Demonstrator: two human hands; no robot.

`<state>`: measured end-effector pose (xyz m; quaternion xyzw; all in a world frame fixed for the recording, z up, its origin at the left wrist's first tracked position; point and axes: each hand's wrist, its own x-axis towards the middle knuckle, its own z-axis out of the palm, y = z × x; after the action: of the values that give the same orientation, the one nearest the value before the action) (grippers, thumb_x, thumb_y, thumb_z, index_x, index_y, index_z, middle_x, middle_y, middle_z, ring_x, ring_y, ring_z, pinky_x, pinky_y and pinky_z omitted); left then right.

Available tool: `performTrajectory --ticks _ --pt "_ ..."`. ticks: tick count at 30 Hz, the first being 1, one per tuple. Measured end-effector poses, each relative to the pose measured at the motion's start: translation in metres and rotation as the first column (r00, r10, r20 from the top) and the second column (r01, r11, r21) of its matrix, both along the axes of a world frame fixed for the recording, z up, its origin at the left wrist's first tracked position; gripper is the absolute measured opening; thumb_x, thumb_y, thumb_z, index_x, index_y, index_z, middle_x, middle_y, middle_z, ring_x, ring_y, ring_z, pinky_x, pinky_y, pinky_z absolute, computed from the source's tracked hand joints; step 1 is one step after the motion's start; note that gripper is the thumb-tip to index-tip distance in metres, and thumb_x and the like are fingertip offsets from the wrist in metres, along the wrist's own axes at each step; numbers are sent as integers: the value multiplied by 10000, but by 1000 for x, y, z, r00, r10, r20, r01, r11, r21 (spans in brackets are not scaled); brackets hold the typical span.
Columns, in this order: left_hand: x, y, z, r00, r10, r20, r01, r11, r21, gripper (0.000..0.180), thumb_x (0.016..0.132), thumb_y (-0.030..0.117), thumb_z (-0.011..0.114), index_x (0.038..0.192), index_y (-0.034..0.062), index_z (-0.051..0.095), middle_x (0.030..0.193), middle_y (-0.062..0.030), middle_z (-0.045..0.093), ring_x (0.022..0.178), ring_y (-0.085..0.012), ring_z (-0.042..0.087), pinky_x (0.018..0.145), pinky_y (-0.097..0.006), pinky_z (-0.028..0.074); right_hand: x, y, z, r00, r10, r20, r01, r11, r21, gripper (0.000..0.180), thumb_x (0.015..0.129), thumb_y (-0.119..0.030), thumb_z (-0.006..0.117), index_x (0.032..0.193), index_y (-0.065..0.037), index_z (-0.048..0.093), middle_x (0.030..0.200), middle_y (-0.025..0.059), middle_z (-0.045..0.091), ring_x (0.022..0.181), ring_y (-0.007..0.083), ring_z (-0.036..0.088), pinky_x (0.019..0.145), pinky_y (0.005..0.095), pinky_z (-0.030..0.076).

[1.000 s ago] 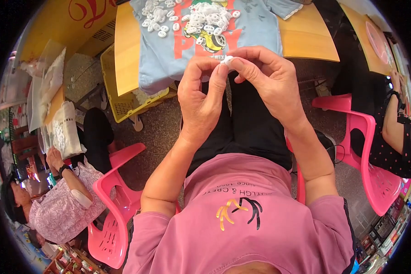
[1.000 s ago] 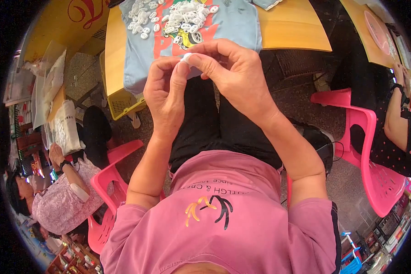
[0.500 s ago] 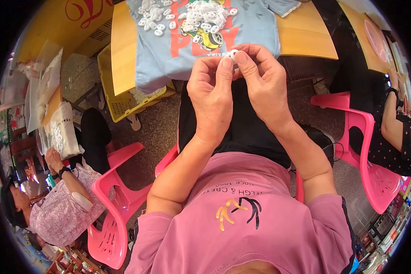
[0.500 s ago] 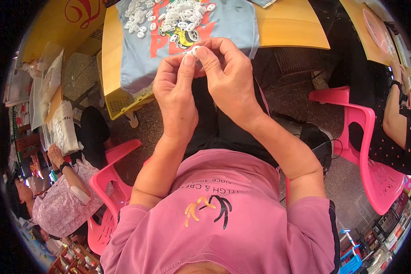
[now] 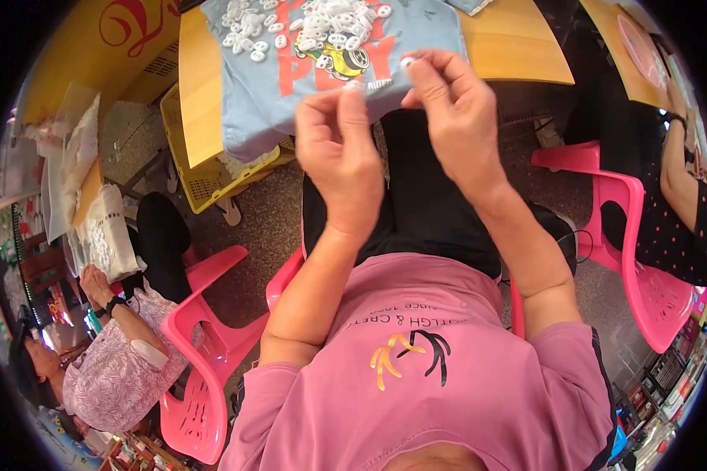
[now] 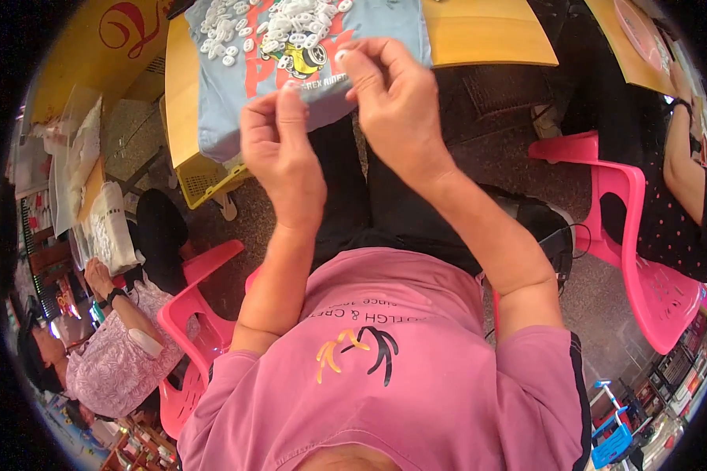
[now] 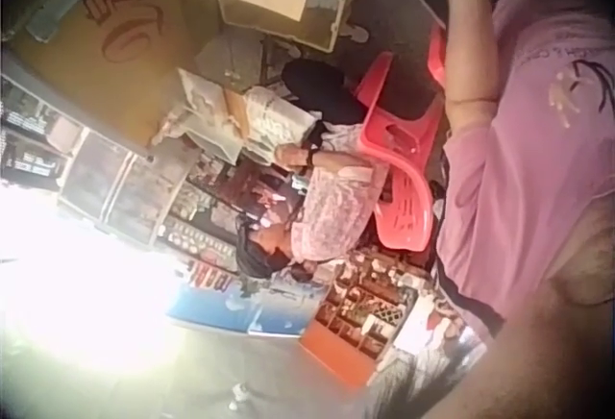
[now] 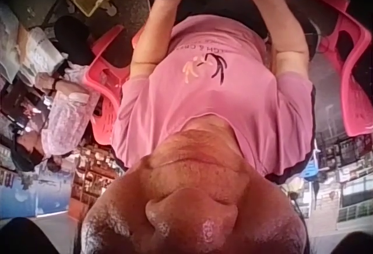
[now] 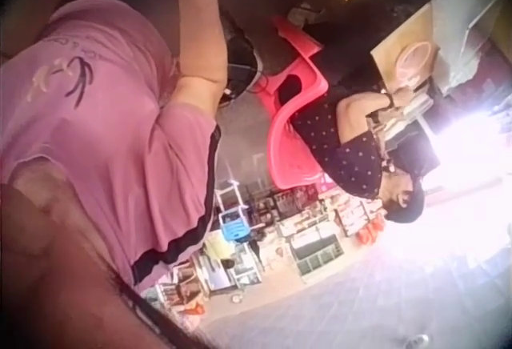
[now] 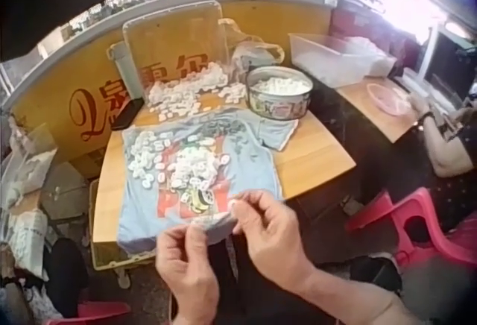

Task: Inspecting and sorting white plastic garment buttons or toggles on a workspace table.

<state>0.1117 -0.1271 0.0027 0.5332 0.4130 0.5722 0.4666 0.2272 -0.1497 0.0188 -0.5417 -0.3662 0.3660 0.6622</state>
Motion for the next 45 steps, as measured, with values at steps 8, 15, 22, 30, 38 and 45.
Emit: performTrajectory --ticks 8,15,22,30,38,45 --pt "-6 3 7 943 -187 274 230 964 -136 125 957 138 604 967 15 589 859 -4 601 775 -57 543 723 -203 450 7 -3 0 970 141 -197 -135 990 45 207 963 -161 587 1091 -2 623 844 15 607 727 83 580 717 231 501" --pt "-1 0 9 886 -228 403 325 926 -190 132 955 136 606 982 8 588 873 -7 606 784 -57 540 736 -208 453 7 -5 3 931 187 -313 -186 982 33 228 964 -177 588 1120 -12 613 885 25 615 745 86 575 710 245 508" --pt "-1 0 9 918 -273 286 321 938 -134 140 953 141 612 982 7 583 885 -8 611 806 -53 545 737 -201 452 8 -6 9 987 113 -118 -108 993 51 231 958 -166 594 1122 -3 616 877 22 609 717 76 561 672 221 492" --pt "-2 4 9 903 -285 323 349 923 -161 151 947 148 620 987 7 587 885 -7 612 814 -58 552 736 -210 459 27 -4 11 915 268 -302 -283 959 -6 222 968 -178 573 1096 -3 623 793 -1 563 677 48 524 585 216 469" --pt "-12 9 14 904 -327 275 383 906 -180 138 945 147 620 975 13 598 883 4 603 813 -58 542 752 -217 451 44 4 8 935 220 -277 -237 971 -28 199 968 -180 572 1073 -14 605 795 3 553 687 53 496 528 201 421" --pt "-27 19 2 916 -305 259 368 898 -241 152 942 161 626 968 13 603 854 2 599 787 -58 532 734 -216 436 70 50 -18 708 95 700 -30 994 -104 195 889 -133 651 1037 -6 643 919 76 661 812 130 616 683 269 492"
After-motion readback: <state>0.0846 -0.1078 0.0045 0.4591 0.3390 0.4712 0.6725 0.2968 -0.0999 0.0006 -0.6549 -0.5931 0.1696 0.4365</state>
